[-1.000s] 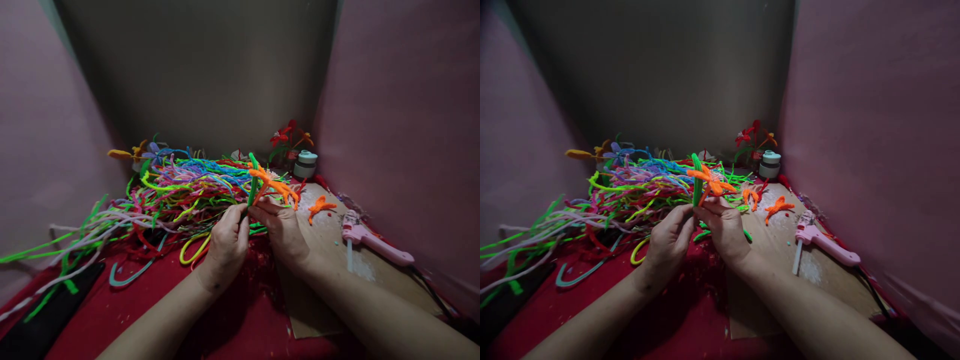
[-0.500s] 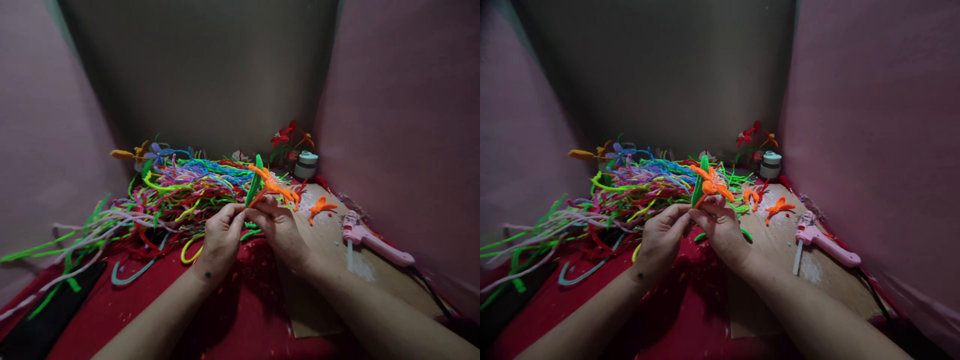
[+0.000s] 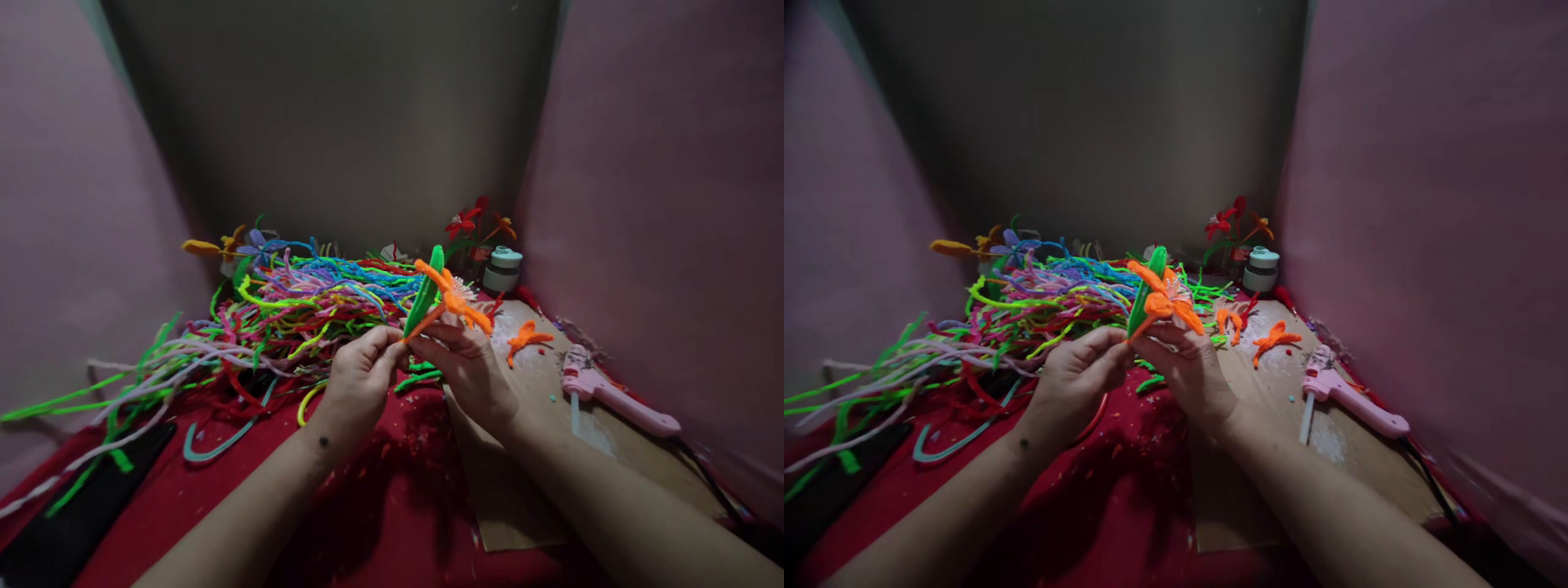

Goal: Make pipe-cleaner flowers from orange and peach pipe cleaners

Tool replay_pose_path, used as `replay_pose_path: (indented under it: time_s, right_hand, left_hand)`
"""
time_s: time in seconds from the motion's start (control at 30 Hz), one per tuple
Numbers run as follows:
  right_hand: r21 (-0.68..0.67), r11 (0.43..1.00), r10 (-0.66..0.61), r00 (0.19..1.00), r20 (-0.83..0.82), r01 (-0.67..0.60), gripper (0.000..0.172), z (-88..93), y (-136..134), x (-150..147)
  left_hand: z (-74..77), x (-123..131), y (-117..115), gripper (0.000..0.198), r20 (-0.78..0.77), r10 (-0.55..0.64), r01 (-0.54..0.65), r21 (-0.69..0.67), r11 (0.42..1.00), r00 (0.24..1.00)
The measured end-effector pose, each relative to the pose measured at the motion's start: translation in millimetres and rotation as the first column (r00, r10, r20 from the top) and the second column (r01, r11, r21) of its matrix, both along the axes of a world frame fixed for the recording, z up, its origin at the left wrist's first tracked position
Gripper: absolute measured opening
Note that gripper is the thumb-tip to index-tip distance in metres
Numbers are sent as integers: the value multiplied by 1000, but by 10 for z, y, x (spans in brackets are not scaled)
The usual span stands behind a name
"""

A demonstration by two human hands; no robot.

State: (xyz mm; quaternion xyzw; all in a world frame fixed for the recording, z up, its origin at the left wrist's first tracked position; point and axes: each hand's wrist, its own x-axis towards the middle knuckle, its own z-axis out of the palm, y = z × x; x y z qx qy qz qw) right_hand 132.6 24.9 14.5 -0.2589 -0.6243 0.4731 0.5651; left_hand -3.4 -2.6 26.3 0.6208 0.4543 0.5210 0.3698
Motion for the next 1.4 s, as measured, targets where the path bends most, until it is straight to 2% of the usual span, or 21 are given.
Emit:
replay_pose_path:
  time_s: [0.13, 0.27, 0.5, 0.63, 0.73, 0.9, 1.03, 1.2, 1.4]
  right_hand:
    - [-62, 997, 49, 995, -82, -54, 12, -3, 1, -10]
    - [-84, 995, 43, 998, -49, -47, 12, -6, 10, -4]
    - [-78, 996, 29, 999, -36, -31, 11, -18, 33, 3]
    - [-92, 991, 83, 991, -108, -93, 14, -43, 35, -16]
    - [-86, 991, 92, 986, -141, -105, 16, -51, 42, -38]
    - [-106, 993, 37, 990, -137, -52, 14, -53, 57, -51]
    - [-102, 987, 111, 981, -157, -128, 10, -57, 79, -24]
    - [-150, 967, 195, 978, -73, -204, 22, 9, 89, 53]
    - [-101, 960, 257, 965, -51, -261, 24, 64, 106, 105]
  left_hand:
    - [95, 7, -15, 20, 171, -90, 118, -163, 980, 981]
    - [109, 11, -16, 22, 224, -114, 160, -198, 967, 968]
    - [97, -10, -7, 21, -37, -44, 41, -85, 996, 998]
    - [80, -17, -15, 21, -77, -41, 39, -25, 999, 996]
    - [69, 0, -28, 22, -39, -52, 51, -38, 998, 998]
    - [65, 32, -36, 16, 27, -47, 48, -50, 998, 999]
    - [70, 11, -23, 22, 128, -53, 66, -102, 993, 990]
    - [97, -27, -20, 22, 289, -149, 210, -193, 958, 946]
    - [57, -45, -4, 22, 382, -202, 286, -177, 942, 902]
